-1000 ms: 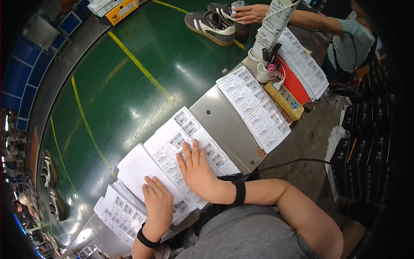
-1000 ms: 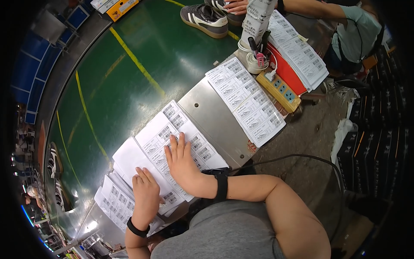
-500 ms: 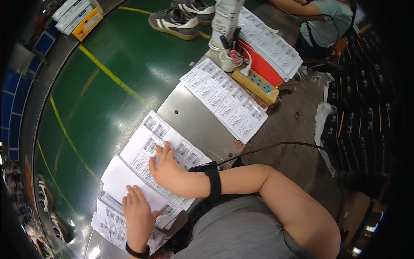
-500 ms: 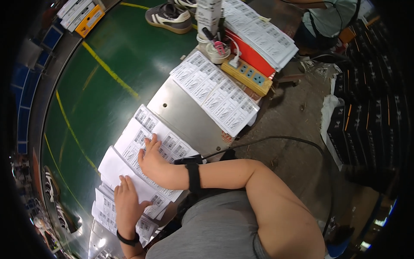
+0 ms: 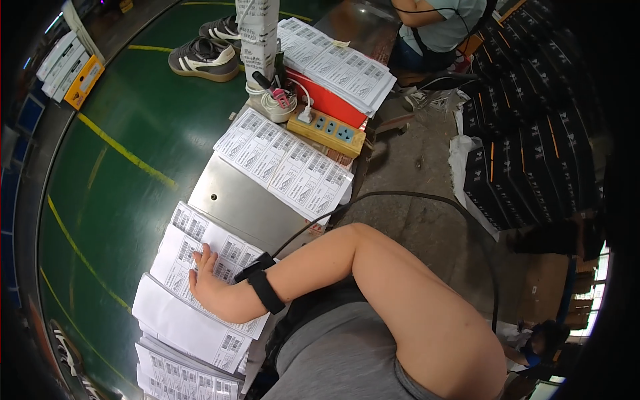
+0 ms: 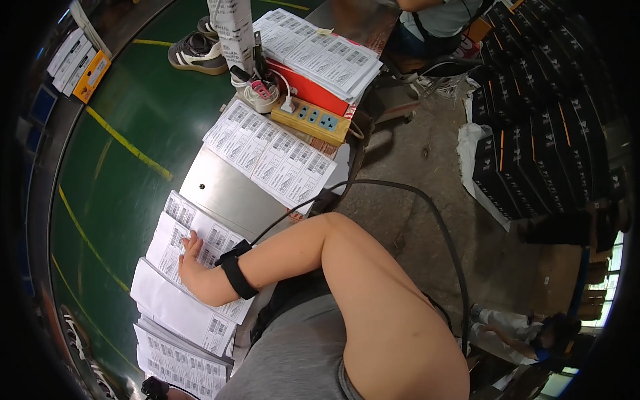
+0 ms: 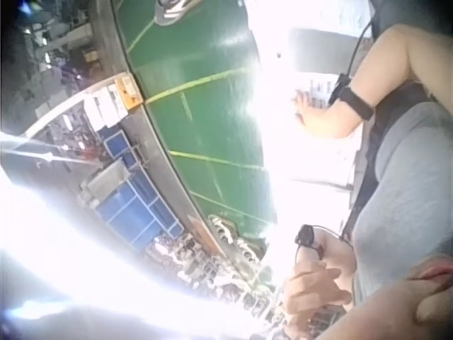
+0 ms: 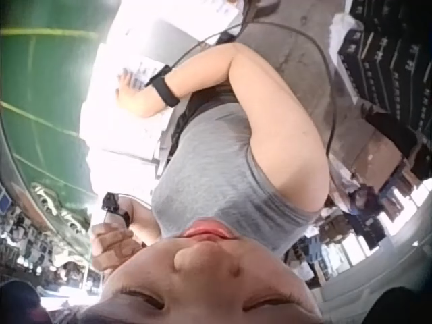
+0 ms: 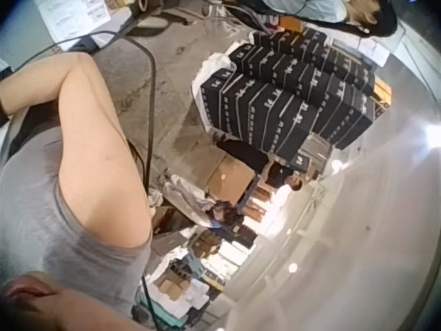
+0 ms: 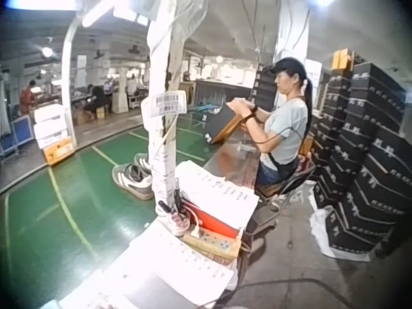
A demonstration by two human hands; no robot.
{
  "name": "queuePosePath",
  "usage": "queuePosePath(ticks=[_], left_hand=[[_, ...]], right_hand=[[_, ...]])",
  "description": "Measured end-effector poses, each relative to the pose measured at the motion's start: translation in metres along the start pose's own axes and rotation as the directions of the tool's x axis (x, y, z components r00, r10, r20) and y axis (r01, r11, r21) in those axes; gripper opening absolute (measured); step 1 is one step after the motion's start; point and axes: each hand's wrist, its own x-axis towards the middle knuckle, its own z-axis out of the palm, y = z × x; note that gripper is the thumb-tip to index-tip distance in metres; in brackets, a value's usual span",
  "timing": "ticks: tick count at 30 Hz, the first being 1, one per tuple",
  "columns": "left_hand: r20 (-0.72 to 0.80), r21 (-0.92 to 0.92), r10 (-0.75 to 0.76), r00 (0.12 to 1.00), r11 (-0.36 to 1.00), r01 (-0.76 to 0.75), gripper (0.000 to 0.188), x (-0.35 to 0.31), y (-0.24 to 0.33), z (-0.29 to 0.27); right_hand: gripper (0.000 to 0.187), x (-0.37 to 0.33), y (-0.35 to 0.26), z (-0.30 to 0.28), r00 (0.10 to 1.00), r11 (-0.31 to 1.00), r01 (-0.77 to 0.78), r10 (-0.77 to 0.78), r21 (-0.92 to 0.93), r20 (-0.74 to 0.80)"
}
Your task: Processing footwear by matching and applying barcodes and industrial labels to shoes and paperwork.
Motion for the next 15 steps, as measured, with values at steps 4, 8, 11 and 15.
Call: queuePosePath(ticks=[4, 8, 11, 15], left_hand=[[-0.010, -0.001, -0.118, 0.993, 0.993, 0.118, 0.040, 0.001, 0.003, -0.008], [0.063, 0.007, -0.191, 0.980, 0.982, 0.191, 0.039, 0.025, 0.009, 0.007], [0.153, -0.121, -0.161, 0.975, 0.976, 0.181, 0.038, 0.033, -0.006, 0.001], [0.255, -0.115, -0.181, 0.950, 0.970, 0.215, 0.037, 0.051, 0.003, 0.018]], right_hand=[[0.071, 0.005, 0.004, 0.000, 0.994, 0.994, 0.108, -0.107, -0.024, 0.032], [0.088, 0.053, -0.038, 0.025, 0.998, 1.000, 0.019, -0.018, -0.016, 0.067], [0.088, 0.058, -0.045, 0.027, 0.985, 0.995, -0.020, 0.037, -0.102, 0.166], [0.074, 0.017, -0.001, -0.010, 0.947, 0.960, 0.234, -0.188, -0.157, 0.260]])
